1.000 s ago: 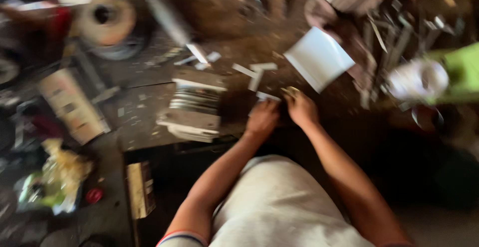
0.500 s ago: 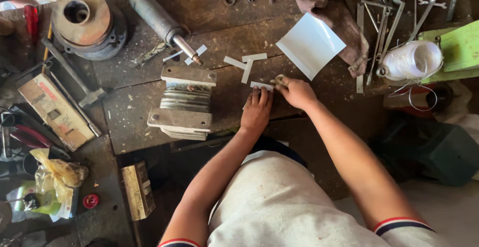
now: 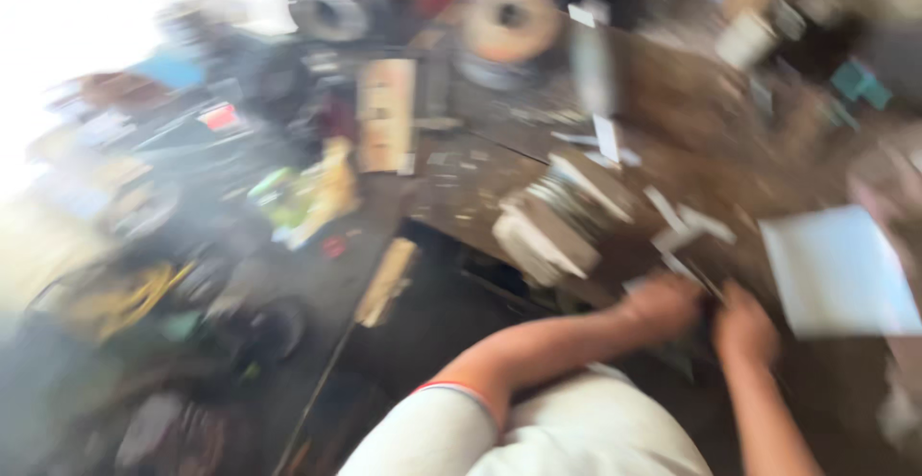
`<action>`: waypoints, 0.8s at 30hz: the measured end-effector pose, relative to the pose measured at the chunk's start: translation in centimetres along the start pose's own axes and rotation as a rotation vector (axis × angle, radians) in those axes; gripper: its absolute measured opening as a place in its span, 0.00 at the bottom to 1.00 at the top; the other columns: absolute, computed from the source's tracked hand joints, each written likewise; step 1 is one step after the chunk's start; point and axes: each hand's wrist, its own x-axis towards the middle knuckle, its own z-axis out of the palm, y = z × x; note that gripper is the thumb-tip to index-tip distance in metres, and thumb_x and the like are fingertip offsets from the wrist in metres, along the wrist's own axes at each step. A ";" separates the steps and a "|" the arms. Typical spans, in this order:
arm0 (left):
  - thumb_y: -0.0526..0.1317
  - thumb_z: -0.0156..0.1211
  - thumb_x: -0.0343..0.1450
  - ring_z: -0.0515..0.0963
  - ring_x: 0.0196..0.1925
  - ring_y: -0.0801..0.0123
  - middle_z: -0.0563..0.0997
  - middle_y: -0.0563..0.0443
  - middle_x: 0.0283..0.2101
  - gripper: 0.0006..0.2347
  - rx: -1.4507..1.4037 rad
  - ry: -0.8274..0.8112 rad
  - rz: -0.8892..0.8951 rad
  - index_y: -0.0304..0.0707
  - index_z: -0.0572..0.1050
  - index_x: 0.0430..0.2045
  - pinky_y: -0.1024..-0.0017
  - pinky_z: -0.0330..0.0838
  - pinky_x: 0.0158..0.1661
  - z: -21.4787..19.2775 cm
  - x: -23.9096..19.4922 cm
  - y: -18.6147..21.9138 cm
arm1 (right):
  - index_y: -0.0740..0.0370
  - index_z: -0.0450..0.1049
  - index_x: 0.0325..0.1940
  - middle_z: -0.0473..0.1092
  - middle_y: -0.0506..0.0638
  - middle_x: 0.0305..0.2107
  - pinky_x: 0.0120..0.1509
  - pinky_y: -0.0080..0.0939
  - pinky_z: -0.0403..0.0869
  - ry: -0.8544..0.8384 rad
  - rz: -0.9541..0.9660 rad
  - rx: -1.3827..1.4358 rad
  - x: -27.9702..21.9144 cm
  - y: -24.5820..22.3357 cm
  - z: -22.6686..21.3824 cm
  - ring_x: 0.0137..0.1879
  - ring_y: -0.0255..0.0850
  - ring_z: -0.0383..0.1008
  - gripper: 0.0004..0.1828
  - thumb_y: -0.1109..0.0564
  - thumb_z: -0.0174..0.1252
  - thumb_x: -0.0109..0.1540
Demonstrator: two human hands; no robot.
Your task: The person cuts white paper into small strips using scissors and inserts them into slots on a metal motor housing. The person repeats this process multiple times, handling the paper and motor housing throughout the clip.
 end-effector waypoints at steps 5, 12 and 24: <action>0.44 0.54 0.68 0.79 0.49 0.60 0.77 0.52 0.45 0.05 0.295 0.074 0.415 0.51 0.77 0.29 0.63 0.78 0.42 0.4 2.0 -1.8 | 0.67 0.72 0.55 0.76 0.74 0.39 0.59 0.64 0.73 -0.012 0.040 -0.069 1.3 0.5 -1.6 0.50 0.70 0.76 0.28 0.37 0.52 0.74; 0.42 0.53 0.72 0.80 0.38 0.61 0.73 0.49 0.45 0.09 0.206 0.037 0.532 0.49 0.76 0.45 0.65 0.78 0.34 -0.6 3.5 -3.5 | 0.66 0.72 0.49 0.73 0.64 0.46 0.66 0.59 0.71 0.295 -0.110 0.049 -0.3 1.9 -2.4 0.56 0.62 0.73 0.19 0.49 0.67 0.66; 0.37 0.64 0.67 0.86 0.36 0.59 0.82 0.42 0.40 0.11 -0.704 0.223 -0.422 0.38 0.81 0.42 0.65 0.81 0.39 -12.0 1.4 5.2 | 0.64 0.71 0.59 0.73 0.60 0.52 0.66 0.49 0.72 0.463 -0.475 0.372 -6.1 -4.1 -6.8 0.59 0.56 0.73 0.19 0.57 0.66 0.67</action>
